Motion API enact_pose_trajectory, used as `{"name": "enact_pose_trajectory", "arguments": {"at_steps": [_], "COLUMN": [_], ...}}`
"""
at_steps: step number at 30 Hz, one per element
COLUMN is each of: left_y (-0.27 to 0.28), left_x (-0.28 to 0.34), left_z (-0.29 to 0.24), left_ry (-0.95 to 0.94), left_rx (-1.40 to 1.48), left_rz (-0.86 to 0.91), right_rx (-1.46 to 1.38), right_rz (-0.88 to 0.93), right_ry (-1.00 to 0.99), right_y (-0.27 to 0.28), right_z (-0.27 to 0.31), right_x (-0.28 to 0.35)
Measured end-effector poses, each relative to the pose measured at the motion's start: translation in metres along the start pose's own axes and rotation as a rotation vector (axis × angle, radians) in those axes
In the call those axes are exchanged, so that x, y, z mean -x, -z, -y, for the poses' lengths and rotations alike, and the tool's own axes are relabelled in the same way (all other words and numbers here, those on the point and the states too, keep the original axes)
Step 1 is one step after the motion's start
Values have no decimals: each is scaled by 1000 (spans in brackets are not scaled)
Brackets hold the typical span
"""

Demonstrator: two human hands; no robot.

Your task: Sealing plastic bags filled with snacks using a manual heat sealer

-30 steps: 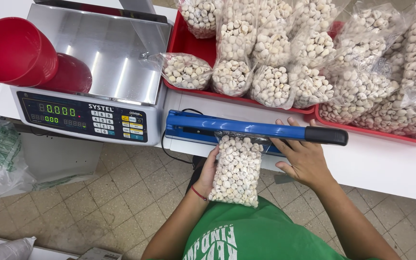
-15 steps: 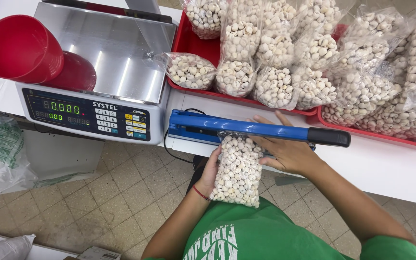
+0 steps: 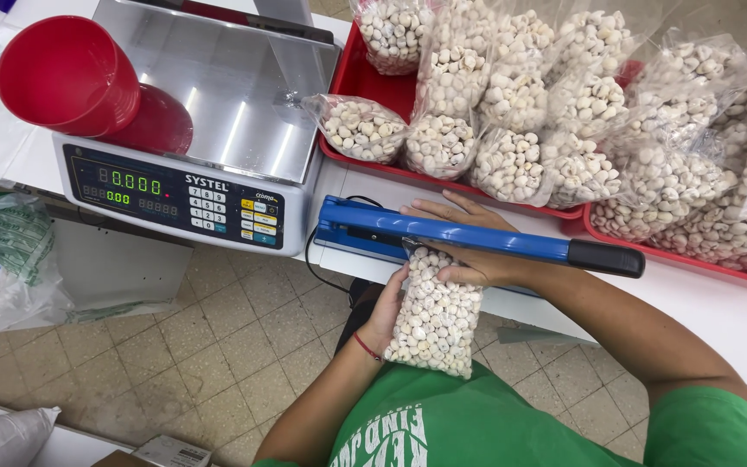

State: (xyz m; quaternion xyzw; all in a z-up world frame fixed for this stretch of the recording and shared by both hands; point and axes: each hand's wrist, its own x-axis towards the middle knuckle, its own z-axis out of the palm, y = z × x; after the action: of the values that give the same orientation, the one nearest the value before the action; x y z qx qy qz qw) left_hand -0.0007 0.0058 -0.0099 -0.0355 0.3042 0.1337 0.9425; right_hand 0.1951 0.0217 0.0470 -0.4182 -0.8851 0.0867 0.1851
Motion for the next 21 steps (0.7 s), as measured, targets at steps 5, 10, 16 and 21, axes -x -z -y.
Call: {"name": "enact_pose_trajectory", "arguments": {"at_steps": [5,10,16,21], "left_y": [4,-3,5,-10], "left_x": [-3,4,-2,9], "left_z": [1,1,2,1], "left_ry": [-6,7,6,1], "left_rx": [1,-15,-16,-17], "left_rz": [3,2,-17,-31], "right_rx": [-77,-105,-124,6], "right_rz": [20,68,115,138], "right_ry": [29,51,1,-108], "right_y": [-5,7,23,34], "right_z": [-3,5,15,24], "right_x": [9,11,36,86]}}
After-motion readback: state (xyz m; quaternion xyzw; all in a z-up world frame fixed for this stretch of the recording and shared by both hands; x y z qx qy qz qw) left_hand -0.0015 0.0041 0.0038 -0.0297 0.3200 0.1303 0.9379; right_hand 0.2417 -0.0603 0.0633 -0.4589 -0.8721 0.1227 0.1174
